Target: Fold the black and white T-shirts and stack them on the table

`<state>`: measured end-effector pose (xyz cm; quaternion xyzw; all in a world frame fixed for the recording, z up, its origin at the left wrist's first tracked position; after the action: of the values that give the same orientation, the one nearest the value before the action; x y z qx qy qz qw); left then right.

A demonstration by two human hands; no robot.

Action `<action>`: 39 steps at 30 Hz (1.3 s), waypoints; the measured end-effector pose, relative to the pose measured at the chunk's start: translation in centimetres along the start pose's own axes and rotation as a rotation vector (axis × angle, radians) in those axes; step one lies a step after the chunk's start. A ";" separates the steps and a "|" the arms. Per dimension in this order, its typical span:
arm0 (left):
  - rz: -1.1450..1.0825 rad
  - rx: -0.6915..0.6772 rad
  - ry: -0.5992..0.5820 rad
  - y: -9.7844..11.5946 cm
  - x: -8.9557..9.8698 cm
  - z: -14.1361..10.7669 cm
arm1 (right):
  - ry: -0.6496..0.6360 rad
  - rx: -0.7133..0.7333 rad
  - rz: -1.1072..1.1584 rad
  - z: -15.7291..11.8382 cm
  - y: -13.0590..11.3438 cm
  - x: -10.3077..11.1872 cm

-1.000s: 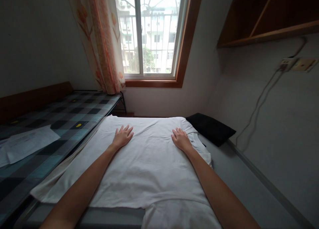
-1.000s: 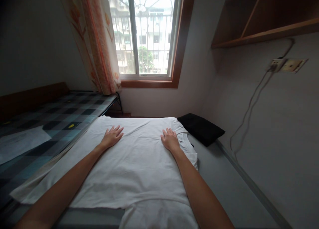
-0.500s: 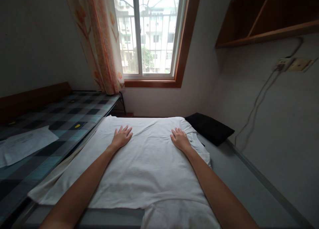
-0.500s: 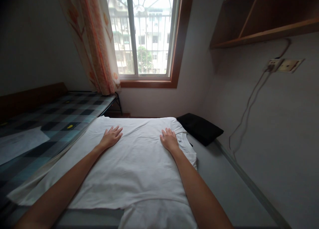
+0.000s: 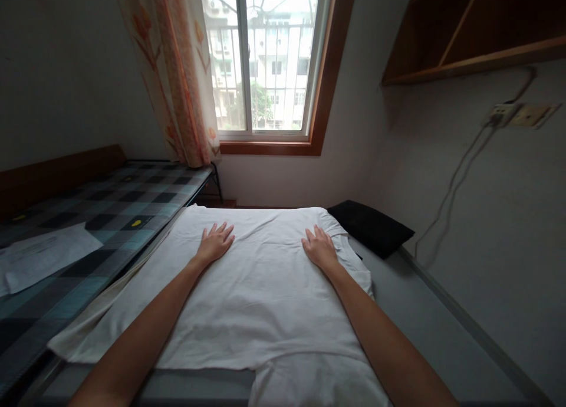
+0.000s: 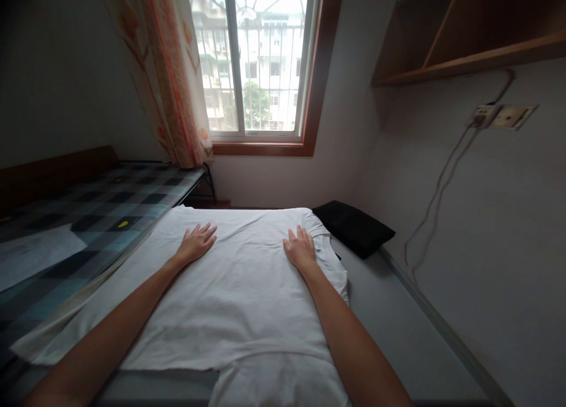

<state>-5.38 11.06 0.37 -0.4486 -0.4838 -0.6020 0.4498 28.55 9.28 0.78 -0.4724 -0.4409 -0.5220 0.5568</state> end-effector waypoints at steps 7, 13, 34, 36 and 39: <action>0.031 -0.002 -0.011 -0.7 0.2 -0.6 | -0.054 -0.089 -0.065 -0.8 -0.1 -0.1; 0.066 0.005 -0.018 -1.5 0.7 -1.9 | -0.054 -0.077 -0.076 -1.2 -0.8 -0.2; 0.127 0.207 -0.050 -3.4 2.2 -11.0 | -0.046 0.018 -0.095 -4.6 -1.4 0.2; 0.119 0.198 -0.062 -3.5 2.0 -10.8 | -0.053 0.025 -0.099 -4.9 -1.2 0.1; 0.106 0.184 -0.058 -3.8 1.8 -10.1 | -0.042 0.023 -0.102 -4.2 -1.2 -0.1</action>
<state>-10.45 1.42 0.12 -0.4474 -0.5257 -0.5171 0.5060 27.31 5.10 0.06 -0.4536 -0.4821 -0.5344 0.5255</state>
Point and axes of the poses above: each hand's wrist, its own z-axis towards the middle knuckle, its own x-axis out of the back of the hand, y = z × x, the point moved 8 cm from there along z, towards the middle knuckle, and after that the axes turned 4 degrees about -z, right-handed, at the moved point
